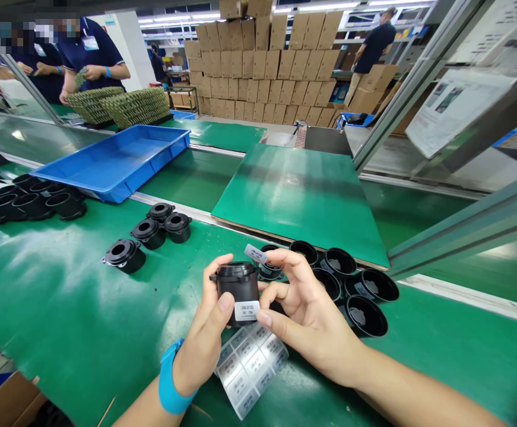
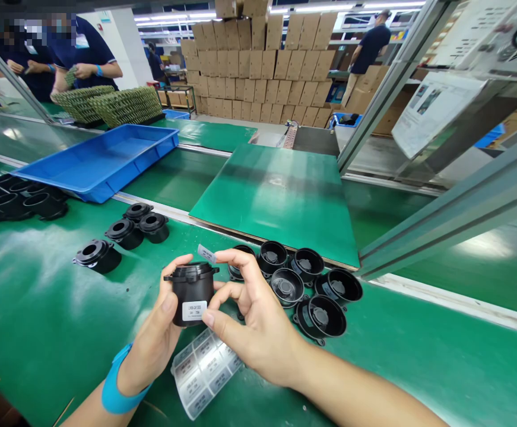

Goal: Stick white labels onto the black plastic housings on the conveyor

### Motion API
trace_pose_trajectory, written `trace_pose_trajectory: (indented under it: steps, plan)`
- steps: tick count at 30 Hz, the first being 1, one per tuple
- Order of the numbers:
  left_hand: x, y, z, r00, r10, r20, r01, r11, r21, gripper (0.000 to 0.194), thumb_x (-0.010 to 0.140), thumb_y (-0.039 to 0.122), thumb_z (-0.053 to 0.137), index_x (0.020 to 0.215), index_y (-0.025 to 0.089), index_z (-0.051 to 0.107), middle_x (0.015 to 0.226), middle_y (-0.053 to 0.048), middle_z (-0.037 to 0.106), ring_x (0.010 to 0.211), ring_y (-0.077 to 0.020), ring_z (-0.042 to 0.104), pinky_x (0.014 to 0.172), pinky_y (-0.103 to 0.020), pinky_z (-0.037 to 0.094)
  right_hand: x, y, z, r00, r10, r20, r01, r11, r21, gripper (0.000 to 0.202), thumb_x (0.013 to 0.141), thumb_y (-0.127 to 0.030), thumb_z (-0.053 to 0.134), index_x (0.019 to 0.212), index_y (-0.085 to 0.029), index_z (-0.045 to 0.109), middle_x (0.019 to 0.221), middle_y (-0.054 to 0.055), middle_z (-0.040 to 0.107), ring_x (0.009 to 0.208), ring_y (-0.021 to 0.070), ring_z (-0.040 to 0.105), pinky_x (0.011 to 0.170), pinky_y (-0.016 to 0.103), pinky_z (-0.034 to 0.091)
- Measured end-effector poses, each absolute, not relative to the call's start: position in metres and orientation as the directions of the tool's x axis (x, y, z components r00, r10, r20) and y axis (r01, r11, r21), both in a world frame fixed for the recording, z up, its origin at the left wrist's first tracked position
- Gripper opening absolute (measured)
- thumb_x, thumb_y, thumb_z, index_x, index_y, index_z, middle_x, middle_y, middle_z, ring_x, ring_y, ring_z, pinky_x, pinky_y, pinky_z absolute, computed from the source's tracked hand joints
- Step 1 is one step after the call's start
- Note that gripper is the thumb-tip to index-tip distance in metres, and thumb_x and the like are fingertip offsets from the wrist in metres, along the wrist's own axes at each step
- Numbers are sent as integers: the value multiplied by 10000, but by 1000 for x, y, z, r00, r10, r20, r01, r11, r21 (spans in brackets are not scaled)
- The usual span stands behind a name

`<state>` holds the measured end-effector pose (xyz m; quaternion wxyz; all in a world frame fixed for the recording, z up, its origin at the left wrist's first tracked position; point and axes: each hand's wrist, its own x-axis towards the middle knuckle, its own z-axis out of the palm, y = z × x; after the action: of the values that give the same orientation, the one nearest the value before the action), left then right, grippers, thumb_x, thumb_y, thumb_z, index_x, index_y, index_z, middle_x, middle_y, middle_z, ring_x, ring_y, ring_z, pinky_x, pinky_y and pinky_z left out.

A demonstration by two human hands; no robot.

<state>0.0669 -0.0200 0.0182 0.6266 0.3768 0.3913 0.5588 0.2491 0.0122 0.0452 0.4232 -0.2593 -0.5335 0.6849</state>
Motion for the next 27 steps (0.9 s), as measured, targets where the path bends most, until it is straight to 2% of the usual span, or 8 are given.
trace_pose_trajectory:
  steps: [5,8,12,19,21,23,25,27]
  plan:
    - [66,-20,15,73,997,-39,-372,63,926,651,992,627,657,1533,326,454,1412,-95,644,1250,-314,656,1025,-406,504,248,13,45,-504,858,103,-300,-62,-952,539,1002,-305,807,1391,-413,450,819,-57,645,1068,234,675,1084,493,412]
    - [65,-19,12,91,996,-22,-353,53,934,674,997,591,672,1558,327,407,1435,-95,628,1249,-305,652,1004,-393,510,249,13,45,-506,857,97,-290,-63,-955,560,992,-286,813,1396,-408,445,827,-56,650,1103,233,674,1090,477,413]
    - [65,-17,13,123,992,4,-330,37,943,678,1009,555,670,1562,329,349,1495,-102,585,1282,-302,646,1050,-407,509,251,13,44,-509,855,95,-278,-59,-959,567,985,-253,803,1399,-394,441,817,-54,653,1141,238,674,1112,481,411]
    - [70,-17,17,101,995,-18,-324,50,945,660,988,509,726,1523,321,388,1434,-110,628,1235,-293,681,1008,-378,535,249,14,43,-505,854,125,-282,-26,-959,555,983,-244,808,1385,-416,467,808,-71,641,1104,216,696,1148,499,441]
    - [70,-18,16,81,997,-14,-331,40,943,661,992,510,719,1534,326,389,1425,-101,634,1230,-287,679,1036,-388,528,248,14,42,-473,865,167,-296,23,-955,573,973,-214,816,1386,-435,485,897,-73,657,994,171,717,1178,473,455]
    - [70,-18,13,46,999,-4,-341,20,940,661,996,525,706,1545,334,392,1417,-88,634,1232,-283,669,1054,-397,523,248,14,38,-381,890,251,-298,139,-945,644,920,-182,867,1386,-457,519,1096,-55,660,936,133,710,1178,415,488]
    - [68,-19,10,11,1000,0,-343,4,939,657,996,539,696,1548,340,400,1420,-80,624,1241,-285,652,1061,-401,520,248,16,35,-300,886,354,-253,284,-925,814,817,-193,964,1436,-486,524,1346,-26,603,1077,152,695,1177,373,507]
    - [66,-19,8,4,1000,-3,-343,4,939,662,998,556,684,1558,342,402,1447,-82,607,1270,-294,631,1086,-413,507,250,19,31,-325,846,424,-185,382,-905,1044,748,-232,1024,1557,-524,431,1545,-5,525,1349,216,604,1237,400,463]
